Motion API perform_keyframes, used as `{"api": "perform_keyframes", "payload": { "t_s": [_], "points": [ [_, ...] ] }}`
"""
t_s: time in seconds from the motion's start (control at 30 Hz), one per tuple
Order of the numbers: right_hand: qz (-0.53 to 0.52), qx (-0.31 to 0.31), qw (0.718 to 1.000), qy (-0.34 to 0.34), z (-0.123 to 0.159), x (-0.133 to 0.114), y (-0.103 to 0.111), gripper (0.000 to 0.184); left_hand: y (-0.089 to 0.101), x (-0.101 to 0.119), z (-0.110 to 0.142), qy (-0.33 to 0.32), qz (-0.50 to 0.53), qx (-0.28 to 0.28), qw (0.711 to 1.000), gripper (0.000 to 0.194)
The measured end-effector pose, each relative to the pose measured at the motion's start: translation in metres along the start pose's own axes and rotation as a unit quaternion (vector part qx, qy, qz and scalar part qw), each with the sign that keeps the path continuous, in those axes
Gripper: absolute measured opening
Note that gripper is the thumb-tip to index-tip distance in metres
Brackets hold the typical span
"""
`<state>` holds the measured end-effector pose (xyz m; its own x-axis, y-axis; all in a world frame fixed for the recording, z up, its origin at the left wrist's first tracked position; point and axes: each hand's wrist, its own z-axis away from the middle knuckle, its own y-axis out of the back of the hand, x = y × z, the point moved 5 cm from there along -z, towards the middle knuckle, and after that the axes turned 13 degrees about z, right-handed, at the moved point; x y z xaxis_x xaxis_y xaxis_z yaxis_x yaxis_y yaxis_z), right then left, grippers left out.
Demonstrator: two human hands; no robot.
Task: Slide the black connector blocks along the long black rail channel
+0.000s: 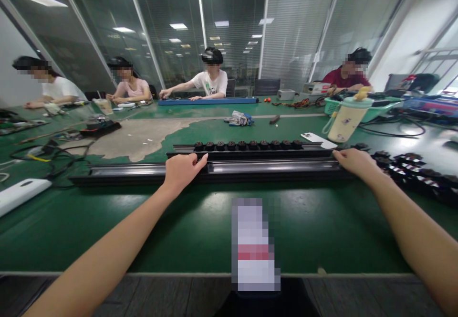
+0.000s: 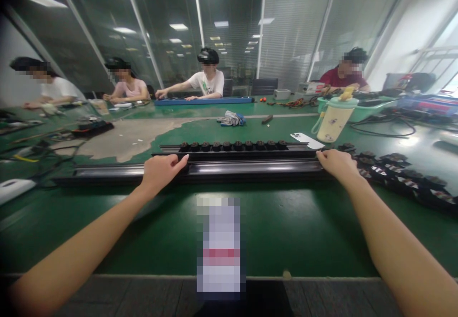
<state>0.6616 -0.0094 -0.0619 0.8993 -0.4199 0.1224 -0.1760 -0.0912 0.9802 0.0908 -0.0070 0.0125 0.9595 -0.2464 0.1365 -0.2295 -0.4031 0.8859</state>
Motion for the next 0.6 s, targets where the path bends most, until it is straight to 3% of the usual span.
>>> {"api": "perform_keyframes", "payload": {
  "t_s": [0.1, 0.33, 0.6],
  "points": [
    [-0.005, -0.015, 1.000, -0.026, 0.008, -0.006, 0.008, 0.068, 0.000, 0.000, 0.000, -0.012, -0.016, 0.003, 1.000, 0.073],
    [-0.028, -0.015, 0.999, -0.006, 0.015, -0.020, 0.016, 0.079, -0.003, 0.000, -0.001, -0.030, -0.043, 0.017, 0.998, 0.076],
    [-0.058, 0.025, 0.998, 0.031, 0.021, -0.021, 0.022, 0.072, -0.006, -0.002, -0.003, -0.033, -0.032, 0.019, 0.999, 0.075]
  ]
}}
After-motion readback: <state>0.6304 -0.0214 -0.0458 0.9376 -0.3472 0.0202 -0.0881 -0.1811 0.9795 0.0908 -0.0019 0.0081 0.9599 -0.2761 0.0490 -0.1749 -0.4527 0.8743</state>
